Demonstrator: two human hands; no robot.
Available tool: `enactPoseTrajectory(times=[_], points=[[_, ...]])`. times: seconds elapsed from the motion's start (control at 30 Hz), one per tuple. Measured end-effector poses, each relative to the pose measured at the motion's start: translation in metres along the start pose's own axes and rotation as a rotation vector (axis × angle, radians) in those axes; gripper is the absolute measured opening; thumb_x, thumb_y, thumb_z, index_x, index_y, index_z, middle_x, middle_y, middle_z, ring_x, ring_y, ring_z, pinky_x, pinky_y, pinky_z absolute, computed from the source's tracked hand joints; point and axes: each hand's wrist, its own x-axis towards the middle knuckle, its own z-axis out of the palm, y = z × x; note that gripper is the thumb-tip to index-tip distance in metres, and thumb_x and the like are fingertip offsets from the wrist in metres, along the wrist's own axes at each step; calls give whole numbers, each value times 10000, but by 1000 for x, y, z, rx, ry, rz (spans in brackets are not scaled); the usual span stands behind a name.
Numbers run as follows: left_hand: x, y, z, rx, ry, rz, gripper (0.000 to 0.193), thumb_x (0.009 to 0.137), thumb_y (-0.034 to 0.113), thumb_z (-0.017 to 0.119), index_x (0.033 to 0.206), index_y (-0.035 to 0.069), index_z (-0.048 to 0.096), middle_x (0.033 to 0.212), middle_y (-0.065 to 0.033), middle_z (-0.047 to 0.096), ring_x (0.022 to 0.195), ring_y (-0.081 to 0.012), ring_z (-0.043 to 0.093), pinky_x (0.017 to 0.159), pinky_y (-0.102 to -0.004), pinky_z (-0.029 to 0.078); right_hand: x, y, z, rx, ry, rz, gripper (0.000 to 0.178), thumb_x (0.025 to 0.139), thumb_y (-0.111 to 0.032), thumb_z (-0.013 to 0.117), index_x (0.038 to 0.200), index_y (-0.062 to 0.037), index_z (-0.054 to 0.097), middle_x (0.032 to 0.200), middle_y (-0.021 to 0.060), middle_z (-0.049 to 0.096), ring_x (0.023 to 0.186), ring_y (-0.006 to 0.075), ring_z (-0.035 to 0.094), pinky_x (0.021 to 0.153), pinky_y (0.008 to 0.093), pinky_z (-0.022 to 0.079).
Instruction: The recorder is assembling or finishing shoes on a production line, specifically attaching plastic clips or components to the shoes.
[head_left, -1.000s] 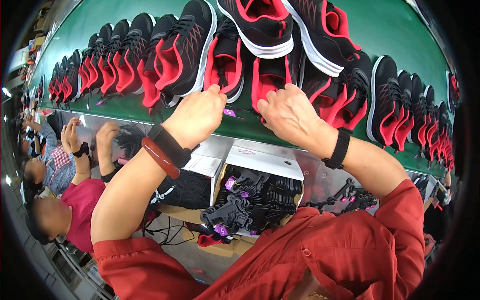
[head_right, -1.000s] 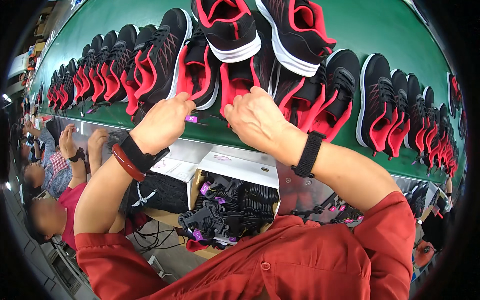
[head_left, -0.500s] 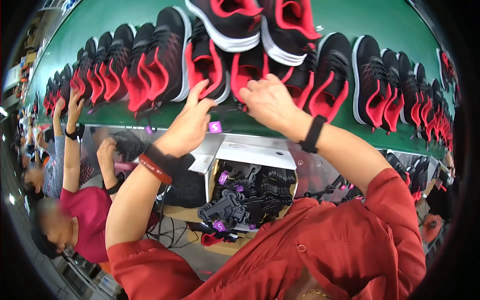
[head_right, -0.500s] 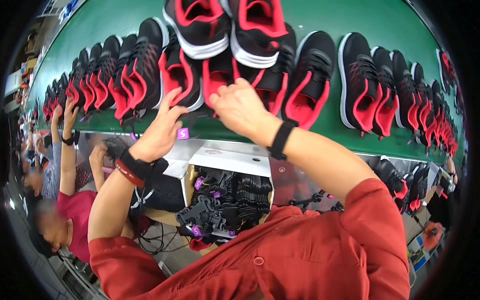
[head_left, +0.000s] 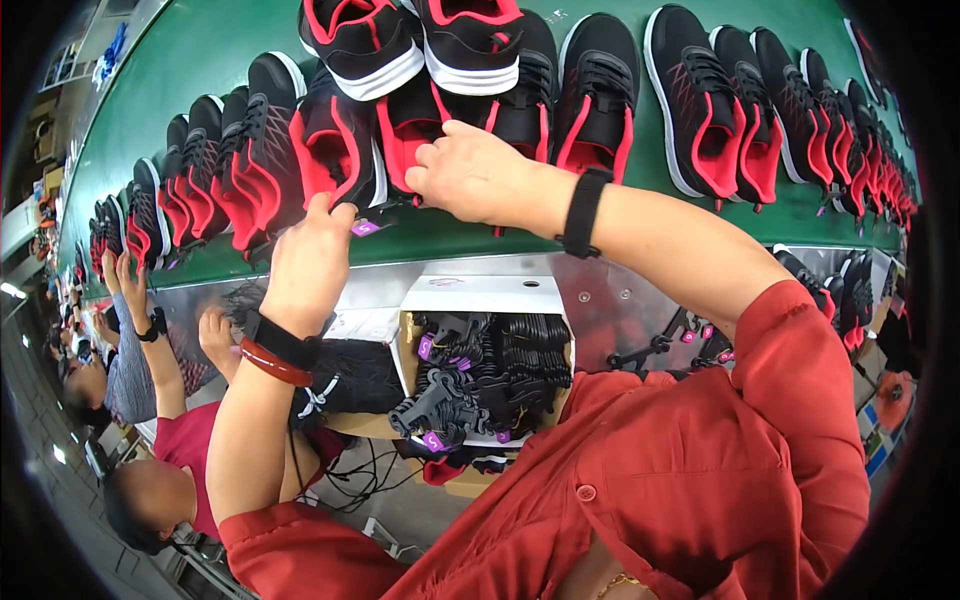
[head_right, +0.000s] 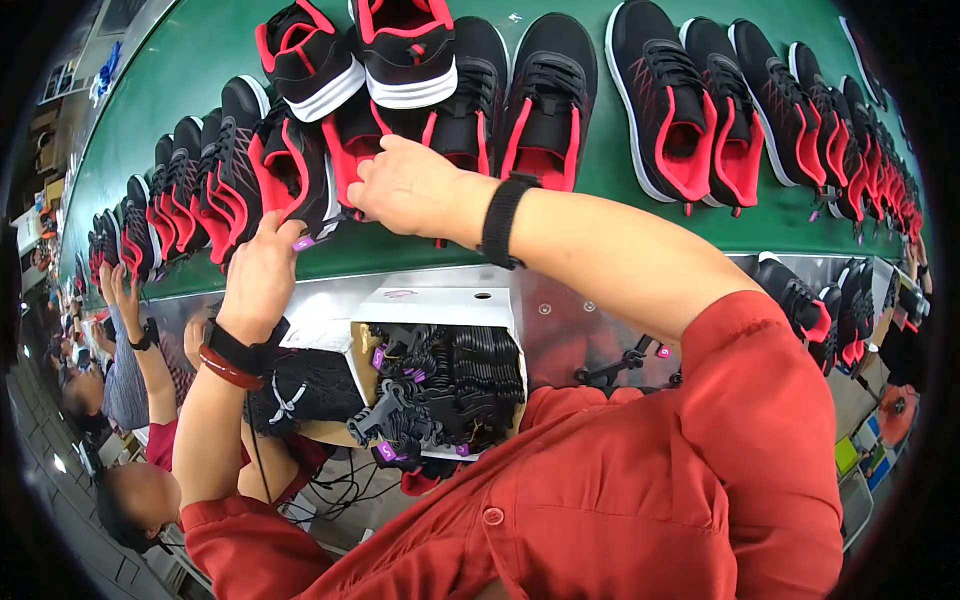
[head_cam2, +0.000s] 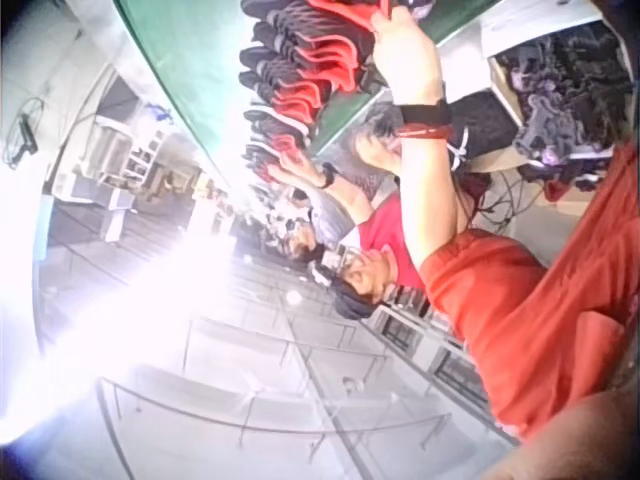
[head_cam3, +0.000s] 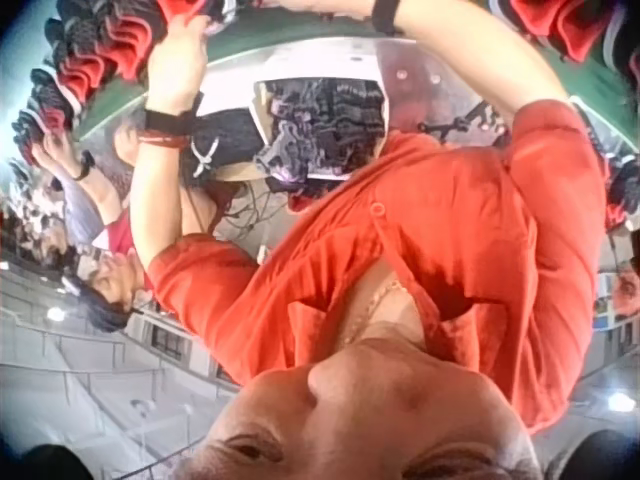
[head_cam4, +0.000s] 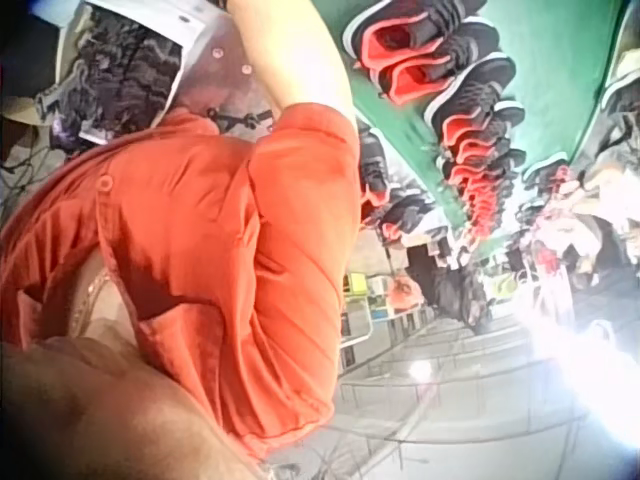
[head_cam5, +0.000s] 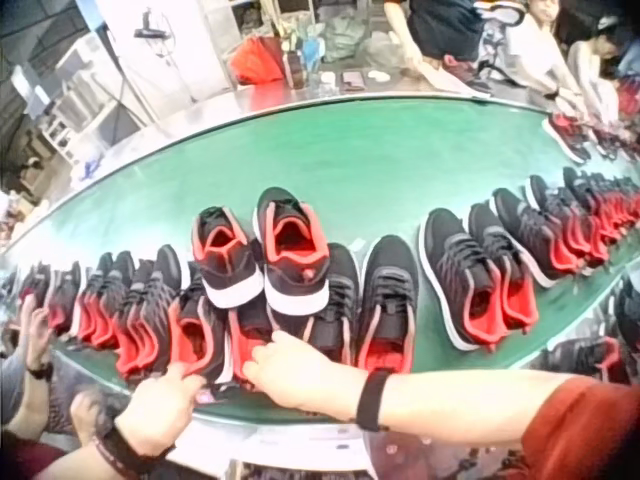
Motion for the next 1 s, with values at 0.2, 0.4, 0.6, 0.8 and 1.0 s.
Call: enactPoseTrajectory(times=[0.2,0.4,0.6,0.8,1.0], points=[[-8,-10,3,-14,90,69,245,792,-12,540,1027,22,599,1138,-241,555,782,-415,632,678,-463,525,27,-15,1,-155,-87,-50,134,775,-217,621,707,-103,601,581,70,551,623,230,593,781,350,411],[-11,-16,15,-182,146,96,288,768,-53,527,1033,23,609,1109,-255,556,854,-403,626,741,-459,515,44,-19,11,-140,-216,-8,110,746,-185,576,672,-145,648,568,52,598,590,224,603,768,355,404],[-18,-29,56,-514,276,176,346,785,-81,516,1080,64,622,1434,-232,349,1264,-383,422,1036,-394,369,17,-7,-10,180,-19,34,209,742,-166,690,927,-79,646,882,81,604,838,258,612,814,376,421],[-5,-21,79,-104,142,95,609,741,-106,437,1275,151,578,1503,-215,285,966,-368,632,827,-394,505,-78,17,-111,428,99,129,169,797,-104,655,945,-37,609,942,115,616,885,303,604,754,400,490],[-3,-61,40,-238,302,90,600,791,-142,376,1305,121,538,1353,-97,509,1148,-273,565,898,-327,479,-291,9,-115,151,-234,373,92,783,-165,610,834,-92,637,819,78,606,827,285,604,708,407,487]])
